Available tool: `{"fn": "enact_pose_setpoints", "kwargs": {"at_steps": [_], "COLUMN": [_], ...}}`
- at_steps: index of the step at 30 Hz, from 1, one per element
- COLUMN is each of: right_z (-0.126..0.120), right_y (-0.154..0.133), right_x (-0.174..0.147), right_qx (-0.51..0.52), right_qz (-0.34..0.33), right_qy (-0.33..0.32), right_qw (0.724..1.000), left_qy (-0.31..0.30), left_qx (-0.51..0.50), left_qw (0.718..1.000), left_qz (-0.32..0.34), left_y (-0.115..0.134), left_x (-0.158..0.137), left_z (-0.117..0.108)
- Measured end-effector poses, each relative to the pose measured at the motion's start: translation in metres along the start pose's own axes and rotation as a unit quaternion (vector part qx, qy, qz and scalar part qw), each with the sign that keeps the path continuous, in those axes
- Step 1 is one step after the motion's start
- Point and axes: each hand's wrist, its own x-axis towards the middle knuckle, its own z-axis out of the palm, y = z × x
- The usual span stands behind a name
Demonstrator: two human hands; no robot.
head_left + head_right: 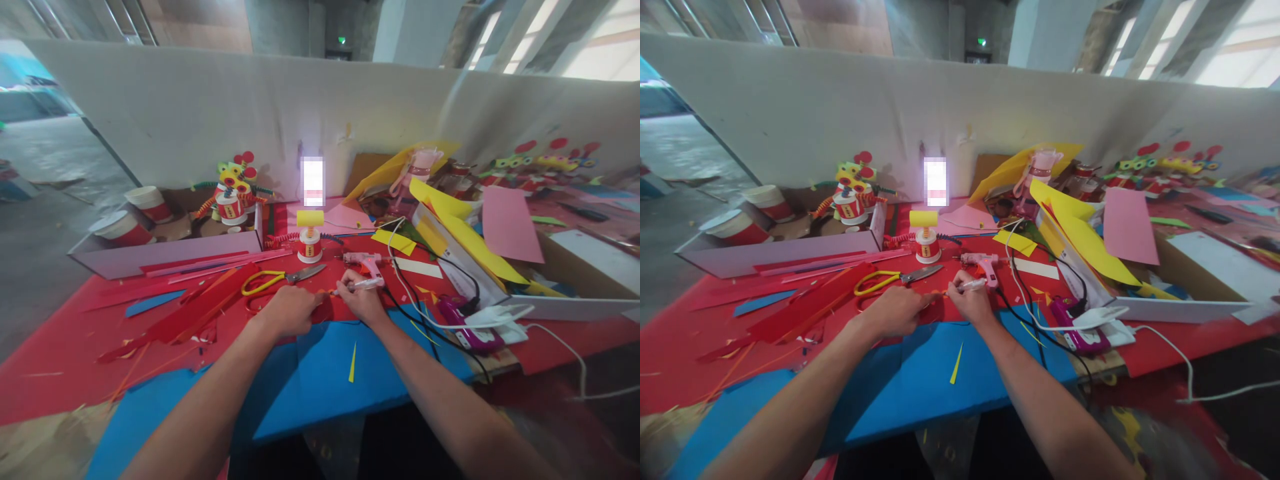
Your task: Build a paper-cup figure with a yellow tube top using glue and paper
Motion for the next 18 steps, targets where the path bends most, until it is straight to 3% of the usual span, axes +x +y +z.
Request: {"fn": "enact_pose_setpoints", "kwargs": {"at_steps": [8, 14, 18], "right_z": [0.0019, -0.0042, -0.0039], "right_y": [0.0038, 0.0026, -0.0039], "right_x": [0.0000, 0.0024, 0.0007], "right_qx": [0.014, 0.069, 0.076], "right_qz": [0.014, 0.015, 0.003], "right_qy": [-0.007, 0.083, 0.069], "right_qw": [1.000, 0.994, 0.995], "left_qy": [-0.008, 0.011, 0.048], "left_qx": [-0.001, 0.001, -0.002], "left_qw": [1.000, 1.000, 0.999], "left_qz": [-0.002, 0.006, -0.013], "left_y": [-0.0006, -0.0012, -0.0087], "left_x": [0.0009, -0.0006, -0.0037], "left_z": [0.0009, -0.0016, -0.0057]}}
